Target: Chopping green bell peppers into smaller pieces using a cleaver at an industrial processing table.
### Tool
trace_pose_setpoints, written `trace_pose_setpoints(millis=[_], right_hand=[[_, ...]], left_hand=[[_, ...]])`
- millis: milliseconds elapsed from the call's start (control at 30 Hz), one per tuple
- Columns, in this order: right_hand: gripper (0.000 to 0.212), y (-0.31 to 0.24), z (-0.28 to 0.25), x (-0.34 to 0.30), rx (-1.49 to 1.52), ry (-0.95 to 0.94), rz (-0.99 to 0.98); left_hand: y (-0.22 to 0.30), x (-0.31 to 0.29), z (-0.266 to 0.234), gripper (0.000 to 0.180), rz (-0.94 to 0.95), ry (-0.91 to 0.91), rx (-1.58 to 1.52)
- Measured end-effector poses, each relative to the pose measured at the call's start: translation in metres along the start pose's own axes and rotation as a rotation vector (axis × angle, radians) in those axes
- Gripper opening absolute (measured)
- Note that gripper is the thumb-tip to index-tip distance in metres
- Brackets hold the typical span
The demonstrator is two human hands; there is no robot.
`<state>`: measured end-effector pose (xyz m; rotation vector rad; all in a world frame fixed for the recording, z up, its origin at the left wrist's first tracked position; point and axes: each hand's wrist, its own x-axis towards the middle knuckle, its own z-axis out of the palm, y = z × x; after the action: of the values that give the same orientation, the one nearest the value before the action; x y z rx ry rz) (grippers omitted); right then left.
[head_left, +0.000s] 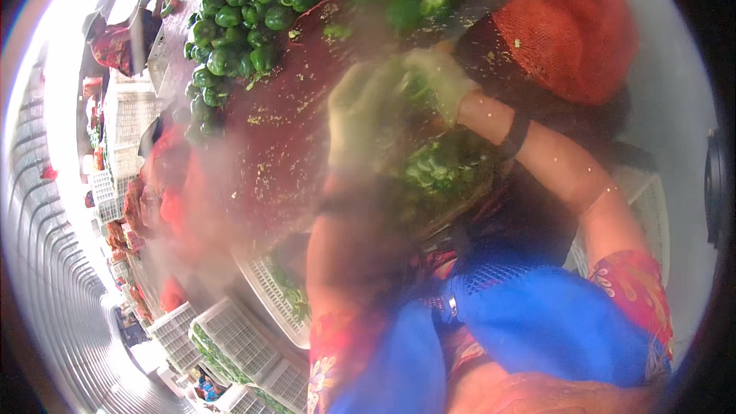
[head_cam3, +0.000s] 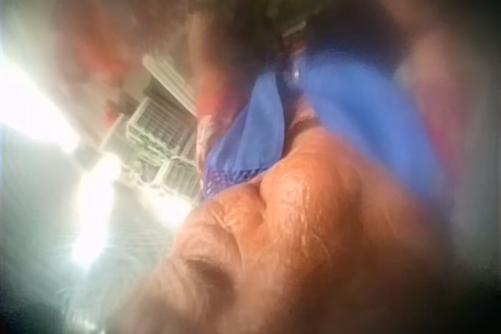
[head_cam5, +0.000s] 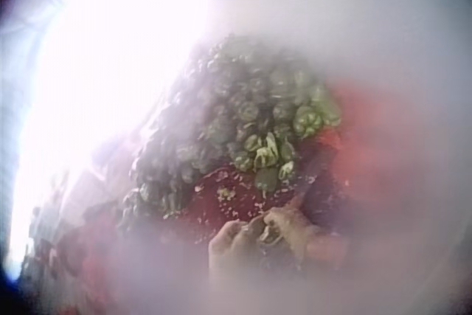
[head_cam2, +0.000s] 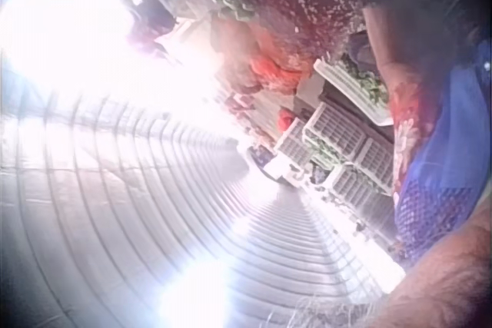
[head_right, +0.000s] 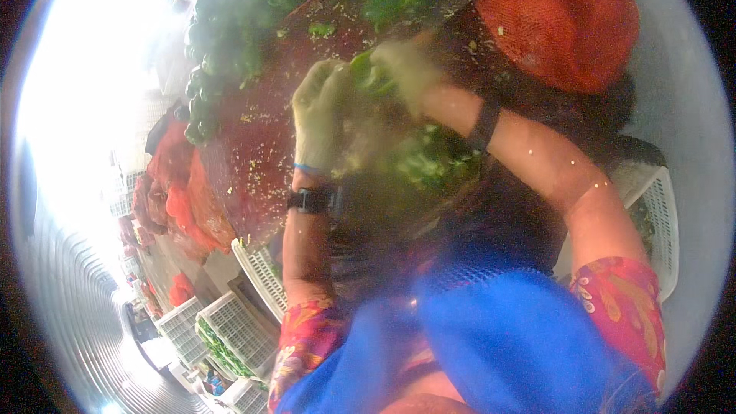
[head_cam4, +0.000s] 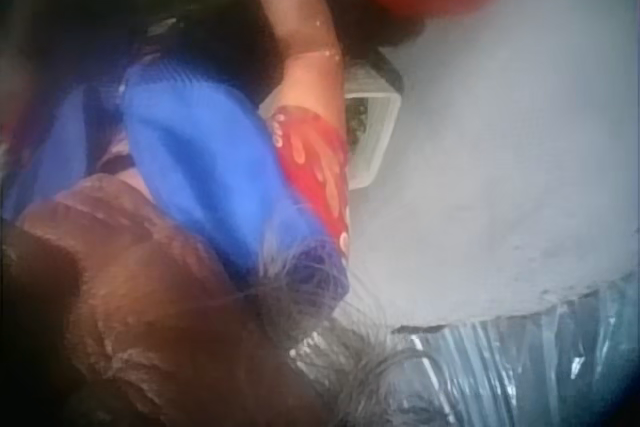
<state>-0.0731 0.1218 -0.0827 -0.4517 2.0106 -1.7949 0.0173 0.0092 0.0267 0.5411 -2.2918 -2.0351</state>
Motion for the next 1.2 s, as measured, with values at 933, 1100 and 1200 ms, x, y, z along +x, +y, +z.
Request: trace_pose_setpoints(millis=[933, 1100, 1200], right_hand=[[0.038, -0.051, -0.016, 0.025, 0.752, 0.176, 0.116], [0.035, 0.025, -0.007, 0.046, -0.068, 0.238, -0.464], [0.036, 0.009, -0.004, 0.035, -0.135, 0.263, -0.422]], left_hand=[[-0.070, 0.068, 0.000, 0.036, -0.023, -0.263, -0.641], [-0.086, 0.062, 0.021, 0.032, 0.074, 0.098, -0.223], [-0.079, 0.058, 0.023, 0.031, 0.105, 0.228, -0.031]])
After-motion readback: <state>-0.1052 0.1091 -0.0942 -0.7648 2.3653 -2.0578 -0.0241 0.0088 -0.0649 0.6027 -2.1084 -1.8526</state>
